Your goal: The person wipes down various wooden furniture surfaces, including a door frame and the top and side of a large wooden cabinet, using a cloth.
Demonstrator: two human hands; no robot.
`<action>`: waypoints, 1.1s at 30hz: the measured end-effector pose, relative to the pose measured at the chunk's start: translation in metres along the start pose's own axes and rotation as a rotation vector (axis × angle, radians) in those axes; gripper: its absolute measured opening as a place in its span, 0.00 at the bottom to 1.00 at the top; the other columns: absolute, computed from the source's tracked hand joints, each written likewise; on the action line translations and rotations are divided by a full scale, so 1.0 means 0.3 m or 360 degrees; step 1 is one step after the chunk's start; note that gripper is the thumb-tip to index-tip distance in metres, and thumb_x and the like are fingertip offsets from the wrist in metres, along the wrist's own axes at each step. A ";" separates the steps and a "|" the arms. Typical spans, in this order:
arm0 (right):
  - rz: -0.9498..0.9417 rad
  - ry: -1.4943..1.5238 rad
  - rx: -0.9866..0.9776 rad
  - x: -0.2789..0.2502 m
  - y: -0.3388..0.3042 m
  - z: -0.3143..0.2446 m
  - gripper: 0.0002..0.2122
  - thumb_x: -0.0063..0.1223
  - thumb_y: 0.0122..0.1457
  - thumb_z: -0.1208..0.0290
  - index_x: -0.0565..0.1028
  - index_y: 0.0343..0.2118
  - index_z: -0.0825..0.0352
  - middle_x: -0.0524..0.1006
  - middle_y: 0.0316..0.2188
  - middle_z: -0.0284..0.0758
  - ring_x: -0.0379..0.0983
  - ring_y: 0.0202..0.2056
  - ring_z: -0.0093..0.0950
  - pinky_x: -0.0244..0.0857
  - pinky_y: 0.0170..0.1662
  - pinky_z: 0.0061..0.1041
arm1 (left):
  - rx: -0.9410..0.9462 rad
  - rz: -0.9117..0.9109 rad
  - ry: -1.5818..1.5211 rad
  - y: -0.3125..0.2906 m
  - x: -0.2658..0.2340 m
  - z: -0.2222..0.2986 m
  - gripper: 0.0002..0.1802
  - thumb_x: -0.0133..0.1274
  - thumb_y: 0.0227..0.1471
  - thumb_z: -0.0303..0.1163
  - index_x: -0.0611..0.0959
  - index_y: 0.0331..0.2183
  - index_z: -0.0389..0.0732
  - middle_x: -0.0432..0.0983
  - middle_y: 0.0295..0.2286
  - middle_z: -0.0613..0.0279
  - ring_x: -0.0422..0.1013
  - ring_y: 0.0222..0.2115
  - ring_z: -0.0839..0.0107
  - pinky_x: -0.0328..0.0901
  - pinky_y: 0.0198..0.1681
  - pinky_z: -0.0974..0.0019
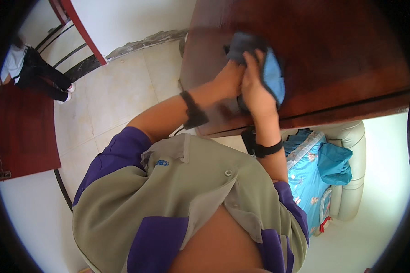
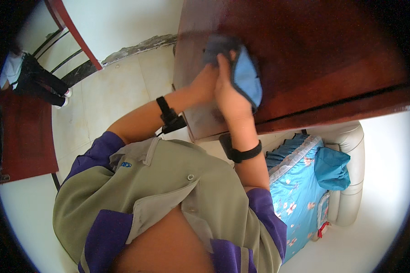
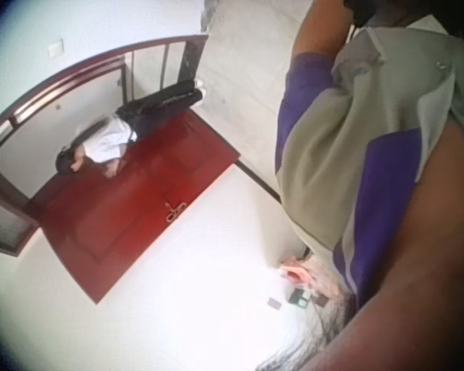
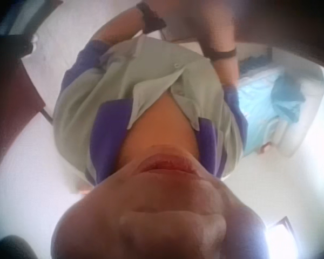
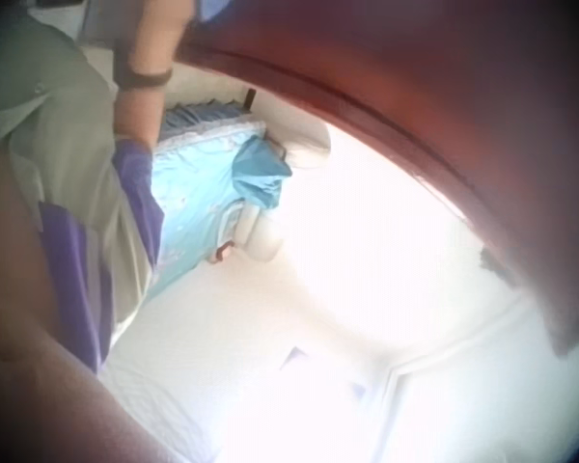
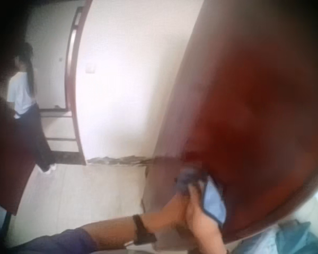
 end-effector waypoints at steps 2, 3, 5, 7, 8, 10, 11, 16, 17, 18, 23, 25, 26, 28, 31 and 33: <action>0.0179 -0.0092 0.0025 -0.102 0.106 0.009 0.17 0.48 0.49 0.80 0.73 0.44 0.60 0.69 0.48 0.40 0.64 0.49 0.44 0.60 0.50 0.35 | -0.0027 0.0166 0.0039 0.117 -0.173 0.011 0.27 0.53 0.42 0.37 0.74 0.43 0.30 0.68 0.44 0.39 0.58 0.51 0.44 0.47 0.57 0.46; 0.0285 -0.0161 0.0014 -0.146 0.149 0.002 0.18 0.47 0.49 0.82 0.72 0.44 0.62 0.69 0.47 0.41 0.64 0.48 0.45 0.60 0.50 0.37 | 0.0279 0.0674 -0.0210 0.140 -0.302 0.029 0.29 0.55 0.42 0.38 0.73 0.45 0.29 0.61 0.49 0.33 0.51 0.55 0.39 0.45 0.60 0.47; 0.0442 -0.0191 0.0068 -0.197 0.195 0.026 0.17 0.45 0.50 0.83 0.72 0.45 0.64 0.69 0.47 0.42 0.64 0.48 0.44 0.60 0.50 0.37 | 0.0392 0.0905 -0.0113 0.200 -0.414 0.070 0.27 0.56 0.42 0.39 0.75 0.40 0.27 0.54 0.52 0.26 0.45 0.57 0.34 0.46 0.60 0.47; 0.0432 -0.0243 0.0105 -0.201 0.224 0.046 0.17 0.44 0.51 0.84 0.72 0.44 0.66 0.69 0.47 0.41 0.65 0.47 0.43 0.61 0.50 0.37 | 0.0431 0.0936 -0.0202 0.229 -0.438 0.089 0.31 0.57 0.40 0.35 0.72 0.47 0.29 0.58 0.52 0.33 0.44 0.57 0.34 0.41 0.61 0.44; 0.0402 -0.0355 0.0121 -0.186 0.231 0.045 0.17 0.44 0.49 0.85 0.73 0.43 0.66 0.70 0.46 0.40 0.66 0.46 0.43 0.62 0.49 0.36 | 0.0406 0.0745 -0.0095 0.238 -0.418 0.090 0.28 0.55 0.41 0.35 0.74 0.44 0.27 0.52 0.54 0.31 0.45 0.57 0.35 0.42 0.61 0.45; 0.0338 -0.0394 0.0126 -0.124 0.224 0.042 0.18 0.44 0.47 0.85 0.73 0.42 0.66 0.70 0.45 0.40 0.66 0.46 0.42 0.62 0.48 0.36 | 0.0428 0.0738 0.0051 0.206 -0.347 0.064 0.24 0.55 0.42 0.36 0.77 0.39 0.28 0.54 0.53 0.31 0.45 0.57 0.35 0.43 0.60 0.45; 0.0274 -0.0425 0.0138 -0.078 0.212 0.047 0.18 0.44 0.46 0.85 0.74 0.42 0.66 0.70 0.44 0.40 0.66 0.45 0.42 0.62 0.48 0.36 | 0.0448 0.0720 0.0203 0.187 -0.288 0.046 0.21 0.55 0.42 0.37 0.80 0.34 0.29 0.55 0.52 0.30 0.46 0.57 0.35 0.44 0.60 0.45; 0.0009 -0.0069 0.0121 0.194 0.132 0.010 0.14 0.43 0.48 0.85 0.74 0.39 0.68 0.72 0.41 0.42 0.68 0.43 0.41 0.62 0.47 0.34 | 0.0187 -0.0059 -0.0157 0.048 -0.154 -0.152 0.25 0.55 0.40 0.36 0.77 0.40 0.30 0.67 0.46 0.40 0.55 0.54 0.44 0.51 0.57 0.48; -0.0067 -0.0086 0.0159 0.237 0.110 -0.002 0.12 0.43 0.51 0.84 0.74 0.39 0.70 0.73 0.41 0.43 0.69 0.43 0.40 0.62 0.47 0.33 | 0.0126 -0.0396 -0.0094 0.010 -0.163 -0.182 0.25 0.55 0.41 0.36 0.77 0.41 0.30 0.65 0.48 0.40 0.56 0.53 0.46 0.55 0.56 0.50; -0.0080 0.0395 0.0411 0.293 0.092 0.017 0.13 0.42 0.51 0.85 0.73 0.40 0.70 0.73 0.42 0.43 0.69 0.43 0.41 0.61 0.49 0.33 | 0.0028 -0.0449 -0.0165 -0.027 -0.165 -0.220 0.26 0.56 0.39 0.34 0.75 0.42 0.29 0.67 0.45 0.40 0.60 0.49 0.47 0.58 0.52 0.51; -0.0512 0.1042 0.1066 0.604 0.126 -0.039 0.15 0.46 0.53 0.79 0.69 0.46 0.71 0.72 0.41 0.42 0.70 0.41 0.35 0.64 0.46 0.29 | -0.0233 -0.0137 -0.0351 -0.245 -0.239 -0.404 0.42 0.55 0.41 0.31 0.55 0.56 0.30 0.65 0.44 0.36 0.64 0.46 0.44 0.64 0.46 0.53; -0.0492 0.1666 0.1385 0.719 0.203 -0.192 0.16 0.48 0.54 0.77 0.67 0.47 0.71 0.71 0.42 0.40 0.69 0.40 0.30 0.64 0.45 0.28 | -0.0483 -0.0002 -0.0648 -0.348 -0.372 -0.509 0.46 0.55 0.41 0.32 0.50 0.57 0.29 0.67 0.43 0.35 0.67 0.43 0.45 0.65 0.44 0.54; -0.0508 0.1991 0.1385 0.783 0.255 -0.283 0.16 0.48 0.54 0.78 0.67 0.47 0.72 0.71 0.41 0.39 0.69 0.40 0.30 0.64 0.45 0.27 | -0.0663 0.0055 -0.0758 -0.408 -0.450 -0.572 0.47 0.55 0.41 0.33 0.49 0.58 0.32 0.69 0.40 0.36 0.69 0.40 0.45 0.65 0.43 0.55; -0.0616 0.2662 0.1425 0.825 0.389 -0.513 0.17 0.48 0.54 0.79 0.65 0.48 0.75 0.70 0.39 0.39 0.69 0.38 0.30 0.65 0.42 0.27 | -0.0811 0.0315 -0.0745 -0.545 -0.625 -0.661 0.45 0.53 0.42 0.31 0.50 0.59 0.40 0.71 0.39 0.39 0.69 0.40 0.47 0.64 0.44 0.57; -0.0858 0.2930 0.1402 0.847 0.547 -0.839 0.20 0.47 0.54 0.81 0.60 0.49 0.78 0.69 0.40 0.44 0.70 0.37 0.32 0.67 0.42 0.30 | -0.0844 0.0693 -0.0716 -0.779 -0.829 -0.730 0.50 0.58 0.37 0.30 0.50 0.59 0.37 0.55 0.54 0.38 0.60 0.51 0.46 0.59 0.52 0.57; -0.0965 0.3004 0.1318 0.876 0.624 -1.009 0.19 0.46 0.54 0.82 0.60 0.49 0.78 0.69 0.40 0.45 0.70 0.38 0.34 0.68 0.42 0.31 | -0.0885 0.0716 -0.0285 -0.887 -0.921 -0.743 0.51 0.60 0.35 0.31 0.51 0.59 0.39 0.51 0.55 0.38 0.59 0.51 0.44 0.58 0.53 0.56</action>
Point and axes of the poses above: each hand's wrist, its own y-axis towards the middle knuckle, its own x-axis out of the palm, z = x × y, the point moved 7 cm from there along y, towards the middle knuckle
